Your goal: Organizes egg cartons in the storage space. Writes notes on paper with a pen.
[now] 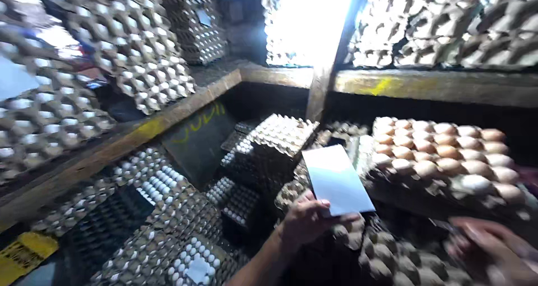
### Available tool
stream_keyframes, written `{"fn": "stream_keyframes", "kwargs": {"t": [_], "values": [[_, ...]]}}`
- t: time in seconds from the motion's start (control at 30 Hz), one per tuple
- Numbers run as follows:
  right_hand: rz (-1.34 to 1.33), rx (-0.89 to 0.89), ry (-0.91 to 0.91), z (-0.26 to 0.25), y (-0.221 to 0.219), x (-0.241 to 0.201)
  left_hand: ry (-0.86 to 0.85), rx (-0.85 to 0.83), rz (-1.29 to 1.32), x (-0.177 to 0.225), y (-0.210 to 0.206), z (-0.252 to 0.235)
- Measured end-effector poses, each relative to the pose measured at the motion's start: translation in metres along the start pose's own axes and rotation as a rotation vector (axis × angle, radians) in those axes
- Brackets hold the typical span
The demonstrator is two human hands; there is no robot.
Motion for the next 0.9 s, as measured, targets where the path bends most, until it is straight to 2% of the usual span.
{"fn": "stream_keyframes", "kwargs": {"t": [0.1, 0.17, 0.27, 0.4, 0.6, 0.73, 0.9], "values": [[0.037, -0.036, 0.139, -0.019, -0.063, -0.041, 0.006, -0.024, 0.055, -0.005, -0.015, 0.004], [0.016, -0.166, 0.247, -0.027, -0.093, -0.059, 0.024, -0.087, 0.103, -0.007, -0.026, 0.005], [0.02, -0.33, 0.304, -0.028, -0.12, -0.07, 0.047, -0.126, 0.073, -0.013, -0.038, 0.008], [0.119, -0.434, 0.284, -0.022, -0.136, -0.064, 0.077, -0.151, 0.07, -0.014, -0.044, 0.012], [0.247, -0.311, 0.332, -0.018, -0.137, -0.062, 0.108, -0.151, 0.075, -0.012, -0.043, 0.011], [0.327, -0.374, 0.314, -0.015, -0.137, -0.058, 0.131, -0.16, 0.075, -0.01, -0.043, 0.009], [0.488, -0.221, 0.373, -0.024, -0.142, -0.057, 0.15, -0.174, 0.036, -0.015, -0.044, 0.006]]}}
Point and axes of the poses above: each hand's wrist, its own z-axis away from the middle knuckle, its own y-axis out of the back of the hand, x = y × z, the point moved 4 cm from there along -z, towards the middle knuckle, and after that the axes turned 5 degrees about -z, right-handed, at the moved point
